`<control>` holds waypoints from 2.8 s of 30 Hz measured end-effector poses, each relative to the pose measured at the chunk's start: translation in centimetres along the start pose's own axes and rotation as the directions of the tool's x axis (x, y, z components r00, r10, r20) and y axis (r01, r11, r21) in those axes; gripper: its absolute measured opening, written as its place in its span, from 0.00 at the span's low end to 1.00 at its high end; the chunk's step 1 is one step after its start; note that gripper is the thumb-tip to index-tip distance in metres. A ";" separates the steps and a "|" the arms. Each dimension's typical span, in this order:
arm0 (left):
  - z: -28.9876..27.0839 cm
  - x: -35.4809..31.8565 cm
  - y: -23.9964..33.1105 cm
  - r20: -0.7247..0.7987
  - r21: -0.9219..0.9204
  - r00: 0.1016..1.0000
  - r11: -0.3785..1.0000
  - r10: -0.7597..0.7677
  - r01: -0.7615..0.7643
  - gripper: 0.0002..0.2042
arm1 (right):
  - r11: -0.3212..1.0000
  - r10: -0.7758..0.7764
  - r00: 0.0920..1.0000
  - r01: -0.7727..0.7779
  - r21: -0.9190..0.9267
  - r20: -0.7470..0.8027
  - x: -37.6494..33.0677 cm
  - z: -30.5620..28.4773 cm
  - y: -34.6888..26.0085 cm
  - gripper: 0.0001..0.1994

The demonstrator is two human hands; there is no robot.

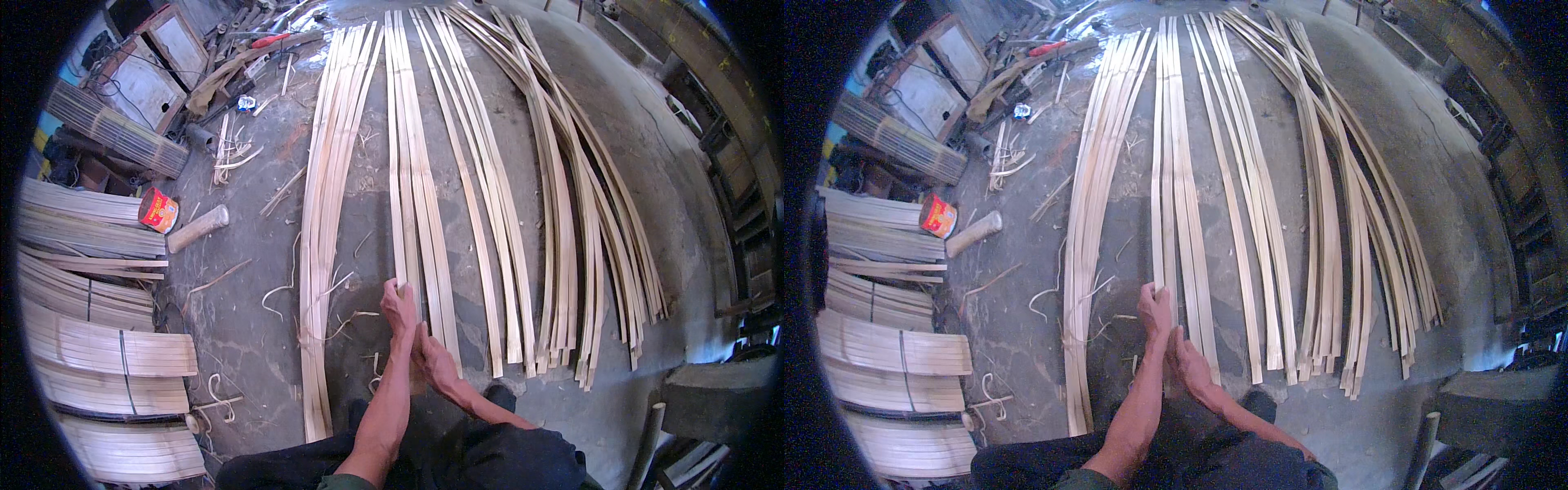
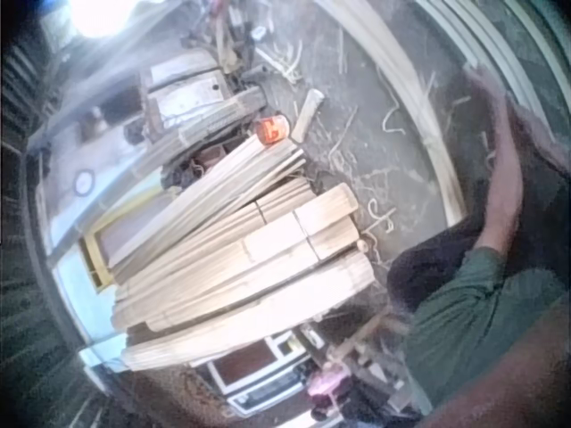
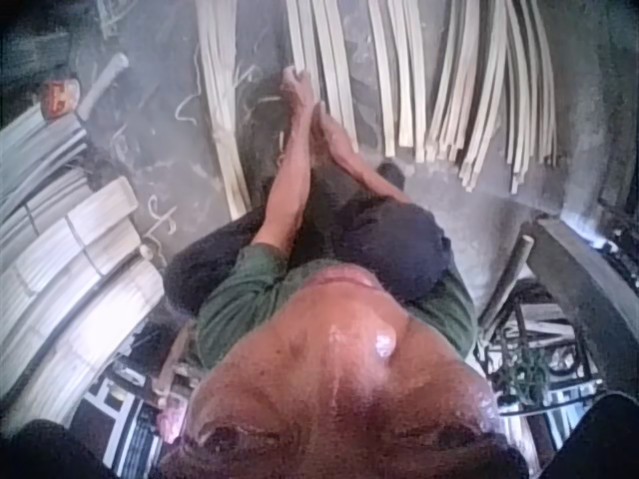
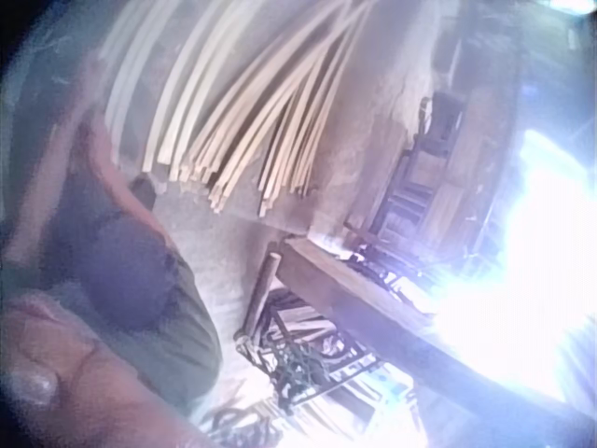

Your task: The person sits on the floor and sorts long, thin wooden strips by hand. They pick up individual strips, align them, and arrange them into neat piles on the concrete floor.

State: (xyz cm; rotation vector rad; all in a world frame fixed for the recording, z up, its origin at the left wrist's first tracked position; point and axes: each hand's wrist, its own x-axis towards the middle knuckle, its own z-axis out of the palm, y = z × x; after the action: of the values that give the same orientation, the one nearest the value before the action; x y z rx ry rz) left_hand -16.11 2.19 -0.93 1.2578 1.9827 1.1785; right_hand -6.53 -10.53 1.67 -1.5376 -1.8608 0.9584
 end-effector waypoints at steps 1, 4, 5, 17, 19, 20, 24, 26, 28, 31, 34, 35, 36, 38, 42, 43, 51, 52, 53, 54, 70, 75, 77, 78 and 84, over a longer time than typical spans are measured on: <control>0.3 -0.3 0.1 -0.015 -0.016 1.000 1.000 0.002 -0.003 0.16 | 1.000 -0.009 1.000 0.009 0.002 -0.008 -0.1 0.5 0.9 0.40; 0.4 -0.6 -0.3 -0.061 -0.026 0.998 1.000 0.013 -0.014 0.16 | 0.995 -0.078 0.996 0.081 0.061 -0.050 -0.4 1.2 1.5 0.41; 0.4 -0.5 -0.5 -0.073 -0.014 0.997 1.000 0.021 -0.022 0.16 | 0.990 -0.107 0.992 0.113 0.088 -0.067 -0.4 1.4 1.4 0.41; -1.0 0.5 -0.5 0.106 -0.003 0.994 0.999 -0.031 0.032 0.17 | 0.992 -0.005 1.000 0.003 0.128 0.013 0.1 0.9 0.6 0.37; -1.1 0.4 -0.1 0.115 0.020 0.993 0.999 -0.030 0.027 0.18 | 0.994 -0.027 0.999 0.025 0.107 0.017 0.1 1.3 1.3 0.37; -1.3 0.3 0.0 0.113 0.030 0.993 0.999 -0.018 0.014 0.19 | 0.995 -0.039 0.999 0.037 0.096 0.019 0.0 1.5 1.6 0.37; -1.9 0.5 1.2 0.251 0.124 0.967 0.992 -0.035 0.004 0.21 | 0.999 -0.032 0.999 0.031 0.040 0.033 -0.1 0.9 1.5 0.37; -1.3 0.5 0.8 0.209 0.136 0.978 0.990 0.012 -0.041 0.21 | 1.000 0.012 0.998 -0.011 -0.008 0.058 -0.2 1.3 2.4 0.37; -1.2 0.3 0.0 0.162 0.138 0.986 0.989 0.039 -0.061 0.21 | 0.999 0.039 0.996 -0.039 -0.002 0.078 -0.1 1.1 2.0 0.37; -1.0 0.0 0.7 0.143 0.164 0.989 0.984 0.042 -0.066 0.21 | 0.997 0.076 0.993 -0.076 0.000 0.093 0.0 0.7 1.7 0.37; -1.3 -0.4 1.7 0.168 0.257 0.986 0.964 0.020 -0.064 0.22 | 0.995 0.101 0.989 -0.101 -0.007 0.104 0.0 0.7 1.9 0.37; -1.3 -0.5 1.6 0.165 0.242 0.986 0.968 0.031 -0.071 0.22 | 0.994 0.108 0.988 -0.108 -0.010 0.108 -0.1 0.8 2.0 0.37; -1.4 -0.4 1.2 0.158 0.232 0.987 0.970 0.041 -0.077 0.23 | 0.996 0.085 0.993 -0.085 -0.006 0.088 -0.2 1.1 2.0 0.37; -1.7 0.3 0.3 0.212 0.246 0.977 0.965 0.033 -0.086 0.23 | 0.999 0.039 0.998 -0.039 0.001 0.047 -0.5 1.5 2.0 0.37; -1.4 -0.1 0.8 0.271 0.235 0.963 0.969 0.011 -0.077 0.23 | 0.987 0.113 0.986 -0.098 -0.126 0.121 -0.6 1.3 3.8 0.38; -1.3 -0.2 0.5 0.255 0.300 0.967 0.950 0.010 -0.089 0.23 | 0.988 0.111 0.986 -0.096 -0.119 0.126 -0.6 1.1 3.7 0.38; -0.5 -1.1 0.8 0.184 0.428 0.982 0.895 0.052 -0.128 0.27 | 0.942 0.270 0.931 -0.202 -0.268 0.245 0.3 -0.3 2.4 0.37; -0.8 -1.1 0.9 0.177 0.435 0.983 0.893 0.040 -0.115 0.28 | 0.918 0.330 0.895 -0.230 -0.325 0.301 0.9 -1.8 0.3 0.35; -0.9 -1.2 1.7 0.177 0.437 0.984 0.893 0.032 -0.107 0.29 | 0.886 0.396 0.851 -0.258 -0.384 0.343 1.1 -3.1 -1.1 0.34; -1.1 -1.2 2.0 0.174 0.441 0.985 0.892 0.021 -0.097 0.30 | 0.913 0.318 0.907 -0.215 -0.346 0.275 0.8 -3.9 -1.8 0.33; 3.0 2.6 0.8 0.509 0.438 0.755 0.631 0.412 -0.640 0.33 | 0.848 -0.042 0.999 0.033 -0.528 -0.005 -0.2 -0.4 1.8 0.35; 3.1 2.4 1.4 0.526 0.442 0.746 0.618 0.408 -0.650 0.33 | 0.838 -0.051 0.999 0.037 -0.544 -0.011 -0.4 -0.7 1.7 0.35; 3.3 2.3 1.9 0.528 0.438 0.742 0.616 0.413 -0.655 0.33 | 0.831 -0.044 0.999 0.029 -0.556 -0.014 -0.4 -0.6 1.9 0.35; 3.2 2.4 1.9 0.530 0.430 0.741 0.623 0.411 -0.653 0.33 | 0.835 -0.039 0.999 0.027 -0.550 -0.009 -0.2 -0.8 1.5 0.34; 3.7 2.8 2.3 0.549 0.424 0.733 0.622 0.402 -0.658 0.33 | 0.843 -0.008 1.000 0.005 -0.539 -0.002 0.5 -1.5 1.2 0.33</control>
State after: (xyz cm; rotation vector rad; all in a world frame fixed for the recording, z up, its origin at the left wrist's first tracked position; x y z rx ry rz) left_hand -13.43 6.67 -0.70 2.3544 1.7282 0.3974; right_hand -4.74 -9.66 1.61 -1.8353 -2.2560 0.4296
